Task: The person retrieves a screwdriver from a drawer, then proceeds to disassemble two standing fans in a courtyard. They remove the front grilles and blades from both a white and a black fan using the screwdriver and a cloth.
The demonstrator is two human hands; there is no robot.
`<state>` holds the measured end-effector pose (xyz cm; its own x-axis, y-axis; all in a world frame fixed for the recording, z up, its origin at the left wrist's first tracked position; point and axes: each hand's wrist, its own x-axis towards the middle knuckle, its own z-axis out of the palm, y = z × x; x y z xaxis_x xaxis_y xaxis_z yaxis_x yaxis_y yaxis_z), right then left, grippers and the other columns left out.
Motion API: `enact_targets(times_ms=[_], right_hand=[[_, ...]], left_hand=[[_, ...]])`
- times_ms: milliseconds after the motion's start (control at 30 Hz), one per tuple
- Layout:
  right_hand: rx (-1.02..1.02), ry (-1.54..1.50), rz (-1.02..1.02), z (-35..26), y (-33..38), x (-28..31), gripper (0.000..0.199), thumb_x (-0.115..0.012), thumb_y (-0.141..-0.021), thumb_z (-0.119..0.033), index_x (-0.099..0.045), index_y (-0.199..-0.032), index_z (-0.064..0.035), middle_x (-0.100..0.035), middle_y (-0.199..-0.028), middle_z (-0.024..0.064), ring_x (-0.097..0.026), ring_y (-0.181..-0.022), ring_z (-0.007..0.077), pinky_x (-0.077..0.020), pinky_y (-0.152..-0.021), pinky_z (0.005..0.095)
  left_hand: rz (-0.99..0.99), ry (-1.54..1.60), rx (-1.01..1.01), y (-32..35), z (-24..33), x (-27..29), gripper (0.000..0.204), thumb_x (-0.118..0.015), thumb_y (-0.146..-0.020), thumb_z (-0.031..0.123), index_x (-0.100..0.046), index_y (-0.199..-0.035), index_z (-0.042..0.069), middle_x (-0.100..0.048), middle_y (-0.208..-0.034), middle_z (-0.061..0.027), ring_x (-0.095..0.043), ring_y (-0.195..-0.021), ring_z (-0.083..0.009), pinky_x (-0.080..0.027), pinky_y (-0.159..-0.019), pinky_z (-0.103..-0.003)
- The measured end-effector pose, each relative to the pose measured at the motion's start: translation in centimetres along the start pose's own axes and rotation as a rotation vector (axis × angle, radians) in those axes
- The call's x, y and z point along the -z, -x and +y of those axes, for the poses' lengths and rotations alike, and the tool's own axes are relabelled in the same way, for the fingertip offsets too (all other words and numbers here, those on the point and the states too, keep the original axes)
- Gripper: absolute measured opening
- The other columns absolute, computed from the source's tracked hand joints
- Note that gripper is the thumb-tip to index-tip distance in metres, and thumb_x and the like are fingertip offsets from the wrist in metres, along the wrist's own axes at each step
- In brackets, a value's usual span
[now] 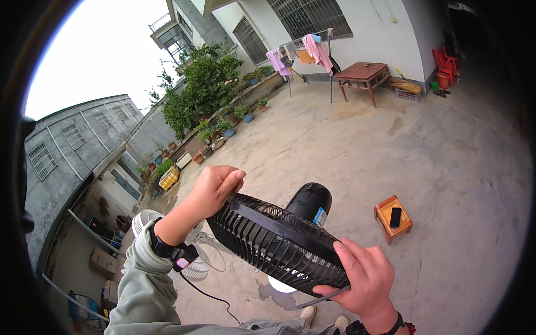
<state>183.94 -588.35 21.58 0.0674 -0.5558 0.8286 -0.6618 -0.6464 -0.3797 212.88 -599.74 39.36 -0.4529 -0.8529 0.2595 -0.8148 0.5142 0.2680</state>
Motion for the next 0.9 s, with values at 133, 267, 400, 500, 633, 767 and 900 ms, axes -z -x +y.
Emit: enact_targets(times_ms=[133, 267, 400, 500, 633, 767, 900], right_hand=[[-0.011, -0.006, -0.018, -0.1, 0.1, 0.3, 0.076, -0.073, -0.076, -0.067, -0.068, -0.119, -0.0045, -0.071, -0.111, 0.0101, -0.058, -0.074, 0.0256, -0.0498, -0.064, 0.0347], [-0.03, -0.002, -0.03, -0.1, 0.2, 0.5, 0.075, -0.073, -0.078, -0.066, -0.067, -0.121, -0.0044, -0.071, -0.113, 0.0106, -0.059, -0.076, 0.0263, -0.051, -0.066, 0.0352], [-0.039, 0.008, -0.046, -0.4, 0.1, 0.7, 0.076, -0.073, -0.078, -0.065, -0.066, -0.121, -0.0033, -0.071, -0.114, 0.0113, -0.061, -0.079, 0.0278, -0.0524, -0.068, 0.0359], [-0.012, 0.007, -0.041, -1.0, 0.0, 0.7, 0.076, -0.074, -0.078, -0.064, -0.065, -0.12, -0.0017, -0.071, -0.113, 0.011, -0.062, -0.081, 0.0292, -0.0531, -0.07, 0.0371], [-0.013, 0.031, -0.059, -2.2, -0.1, 0.6, 0.077, -0.074, -0.077, -0.063, -0.065, -0.12, 0.0, -0.071, -0.112, 0.0117, -0.062, -0.083, 0.0297, -0.0534, -0.072, 0.0375], [-0.076, 0.035, -0.117, -2.5, -0.1, 0.8, 0.079, -0.077, -0.074, -0.061, -0.064, -0.122, 0.0, -0.07, -0.113, 0.0131, -0.062, -0.092, 0.0314, -0.0524, -0.08, 0.0395], [-0.215, -0.042, -0.183, -2.5, -0.4, 1.2, 0.076, -0.08, -0.073, -0.055, -0.064, -0.125, -0.0022, -0.066, -0.119, 0.0132, -0.061, -0.106, 0.034, -0.0491, -0.091, 0.0428]], left_hand=[[-0.282, 0.134, 0.072, -0.5, -0.5, 1.7, 0.048, -0.05, -0.107, 0.038, -0.063, -0.083, -0.001, -0.059, -0.073, -0.0053, -0.053, -0.07, -0.0161, -0.046, -0.067, -0.032], [-0.619, 0.325, -0.059, -0.9, -1.4, 4.4, 0.034, -0.073, -0.093, 0.028, -0.065, -0.112, 0.001, -0.065, -0.092, 0.0011, -0.054, -0.081, -0.0118, -0.047, -0.074, -0.029], [-0.672, 0.277, -0.101, -0.8, -2.1, 5.0, 0.05, -0.086, -0.079, 0.016, -0.063, -0.121, 0.002, -0.062, -0.092, 0.0013, -0.053, -0.081, -0.0117, -0.046, -0.075, -0.029], [-0.648, 0.285, -0.113, -0.4, -2.7, 4.8, 0.049, -0.085, -0.079, 0.015, -0.062, -0.121, 0.002, -0.06, -0.093, 0.0008, -0.052, -0.082, -0.0121, -0.046, -0.075, -0.029], [-0.619, 0.312, -0.206, -0.2, -3.2, 4.6, 0.047, -0.084, -0.081, 0.015, -0.06, -0.12, 0.003, -0.059, -0.097, 0.0014, -0.049, -0.081, -0.0119, -0.044, -0.074, -0.029], [-0.647, 0.301, -0.141, -0.4, -3.3, 4.6, 0.047, -0.082, -0.084, 0.013, -0.059, -0.125, 0.003, -0.055, -0.097, 0.005, -0.046, -0.083, -0.0093, -0.042, -0.075, -0.026], [-0.597, 0.415, -0.128, 0.3, -3.9, 4.9, 0.054, -0.073, -0.088, 0.002, -0.056, -0.139, 0.003, -0.061, -0.106, -0.001, -0.057, -0.094, -0.0108, -0.049, -0.089, -0.026]])
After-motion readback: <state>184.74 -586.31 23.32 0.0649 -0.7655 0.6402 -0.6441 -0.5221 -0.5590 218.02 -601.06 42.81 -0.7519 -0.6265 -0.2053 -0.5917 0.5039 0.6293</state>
